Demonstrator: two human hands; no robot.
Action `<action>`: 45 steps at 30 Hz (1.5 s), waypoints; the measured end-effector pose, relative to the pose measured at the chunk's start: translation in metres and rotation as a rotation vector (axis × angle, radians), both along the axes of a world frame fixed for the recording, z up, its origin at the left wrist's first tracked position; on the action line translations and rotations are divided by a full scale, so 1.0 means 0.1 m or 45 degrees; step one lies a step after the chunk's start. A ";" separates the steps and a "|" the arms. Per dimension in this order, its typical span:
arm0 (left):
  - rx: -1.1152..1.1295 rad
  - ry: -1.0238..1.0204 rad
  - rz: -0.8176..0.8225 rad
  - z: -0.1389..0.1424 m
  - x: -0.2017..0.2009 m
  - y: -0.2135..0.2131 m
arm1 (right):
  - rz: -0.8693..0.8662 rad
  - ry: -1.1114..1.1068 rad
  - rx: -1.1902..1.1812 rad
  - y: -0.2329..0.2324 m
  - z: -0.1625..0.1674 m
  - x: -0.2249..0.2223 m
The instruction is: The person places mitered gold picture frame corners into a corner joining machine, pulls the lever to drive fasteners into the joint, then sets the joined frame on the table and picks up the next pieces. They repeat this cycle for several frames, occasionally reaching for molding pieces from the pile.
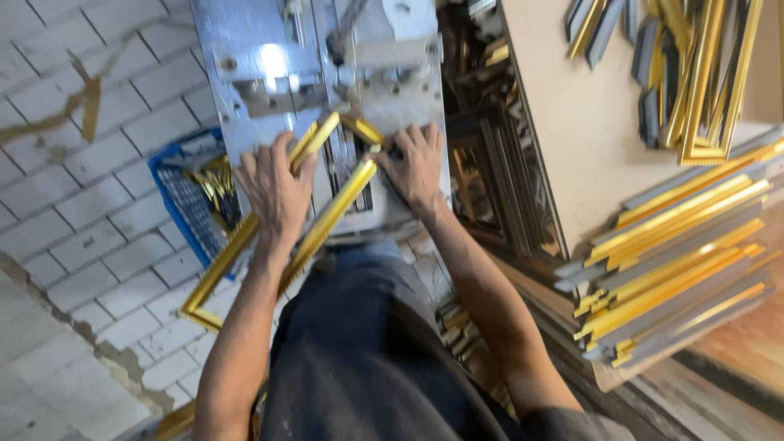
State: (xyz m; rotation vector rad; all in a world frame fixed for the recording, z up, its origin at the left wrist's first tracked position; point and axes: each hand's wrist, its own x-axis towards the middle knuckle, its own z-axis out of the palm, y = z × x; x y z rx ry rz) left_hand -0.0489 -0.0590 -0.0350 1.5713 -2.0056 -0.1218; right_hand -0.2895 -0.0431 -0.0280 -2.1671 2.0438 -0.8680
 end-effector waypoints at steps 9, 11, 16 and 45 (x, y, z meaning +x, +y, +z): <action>0.108 -0.012 0.033 0.10 -0.13 -0.10 | 0.020 0.063 0.088 -0.05 0.06 -0.06; 0.129 0.012 -0.017 0.10 -0.05 -0.04 | 0.008 0.030 0.122 0.00 0.07 -0.05; 0.073 -0.191 0.064 0.21 0.62 0.67 | -0.095 0.218 0.002 0.34 0.10 0.00; 0.152 0.087 -0.226 -0.16 0.08 0.49 | -0.669 0.751 0.109 -0.20 0.70 -4.05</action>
